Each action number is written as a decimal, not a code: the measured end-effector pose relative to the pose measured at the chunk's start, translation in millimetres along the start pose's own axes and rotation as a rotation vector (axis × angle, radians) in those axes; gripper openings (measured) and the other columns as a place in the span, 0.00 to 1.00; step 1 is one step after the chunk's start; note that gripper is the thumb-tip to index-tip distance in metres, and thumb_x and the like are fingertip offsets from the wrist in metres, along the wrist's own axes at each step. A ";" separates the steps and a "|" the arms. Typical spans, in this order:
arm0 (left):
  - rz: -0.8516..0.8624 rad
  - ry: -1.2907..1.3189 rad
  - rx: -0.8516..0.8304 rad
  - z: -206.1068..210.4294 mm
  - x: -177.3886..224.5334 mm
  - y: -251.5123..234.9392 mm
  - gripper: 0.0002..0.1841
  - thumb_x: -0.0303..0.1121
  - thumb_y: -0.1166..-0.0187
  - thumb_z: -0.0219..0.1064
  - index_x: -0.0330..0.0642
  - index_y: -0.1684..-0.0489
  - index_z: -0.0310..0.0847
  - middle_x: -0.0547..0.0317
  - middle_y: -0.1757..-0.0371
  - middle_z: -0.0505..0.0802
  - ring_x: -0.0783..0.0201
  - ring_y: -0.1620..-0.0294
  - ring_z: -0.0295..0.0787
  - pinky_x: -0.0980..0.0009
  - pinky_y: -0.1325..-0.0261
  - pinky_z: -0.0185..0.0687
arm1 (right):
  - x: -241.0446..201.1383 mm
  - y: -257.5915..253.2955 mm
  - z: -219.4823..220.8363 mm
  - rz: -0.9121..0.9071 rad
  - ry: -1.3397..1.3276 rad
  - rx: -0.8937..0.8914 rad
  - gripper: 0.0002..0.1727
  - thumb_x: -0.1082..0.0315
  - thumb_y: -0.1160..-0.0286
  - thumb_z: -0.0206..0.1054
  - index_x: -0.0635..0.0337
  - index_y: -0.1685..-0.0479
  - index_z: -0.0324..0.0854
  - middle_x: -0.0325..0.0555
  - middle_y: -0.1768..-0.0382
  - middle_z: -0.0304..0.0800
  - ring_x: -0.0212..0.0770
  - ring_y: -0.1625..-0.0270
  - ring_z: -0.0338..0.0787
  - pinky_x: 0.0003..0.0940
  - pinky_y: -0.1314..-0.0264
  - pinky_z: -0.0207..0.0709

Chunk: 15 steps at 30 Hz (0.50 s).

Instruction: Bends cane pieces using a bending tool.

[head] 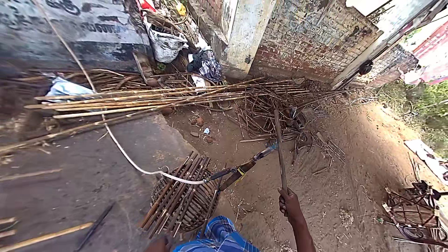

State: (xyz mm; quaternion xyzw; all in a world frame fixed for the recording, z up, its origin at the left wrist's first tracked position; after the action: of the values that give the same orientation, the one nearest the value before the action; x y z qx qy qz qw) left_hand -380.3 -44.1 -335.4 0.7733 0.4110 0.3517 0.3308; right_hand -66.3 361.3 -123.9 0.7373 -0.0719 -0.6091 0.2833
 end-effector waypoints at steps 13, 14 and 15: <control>0.572 -0.105 0.542 -154.5 289.0 53.9 0.28 0.56 0.15 0.60 0.46 0.27 0.79 0.48 0.44 0.92 0.47 0.51 0.94 0.46 0.51 0.89 | -16.8 7.7 29.3 0.094 -0.055 -0.022 0.13 0.56 0.12 0.63 0.58 0.54 0.73 0.36 0.88 0.61 0.31 0.93 0.63 0.25 0.92 0.63; 0.584 -0.114 0.547 -156.0 294.1 52.9 0.27 0.57 0.14 0.60 0.46 0.30 0.80 0.48 0.45 0.92 0.47 0.52 0.94 0.46 0.52 0.89 | -12.9 12.0 28.0 0.098 -0.062 -0.025 0.13 0.56 0.12 0.63 0.57 0.54 0.72 0.36 0.88 0.61 0.30 0.93 0.63 0.25 0.92 0.63; 0.582 -0.119 0.541 -158.1 299.2 51.7 0.27 0.58 0.14 0.59 0.45 0.32 0.81 0.47 0.46 0.93 0.46 0.52 0.94 0.46 0.52 0.88 | -10.7 15.7 27.2 0.098 -0.074 -0.029 0.13 0.56 0.11 0.63 0.58 0.54 0.72 0.36 0.88 0.61 0.30 0.92 0.63 0.25 0.92 0.63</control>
State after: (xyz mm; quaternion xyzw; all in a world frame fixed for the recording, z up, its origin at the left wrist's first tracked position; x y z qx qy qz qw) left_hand -364.4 227.9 -128.3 0.9356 0.2328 0.2642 0.0253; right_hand -90.8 344.1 -109.5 0.7057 -0.1095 -0.6223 0.3205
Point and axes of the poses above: each hand's wrist, its own y-axis away from the middle knuckle, its own z-axis out of the palm, x = y × z, the point moved 1 cm from there along -y, towards the middle knuckle
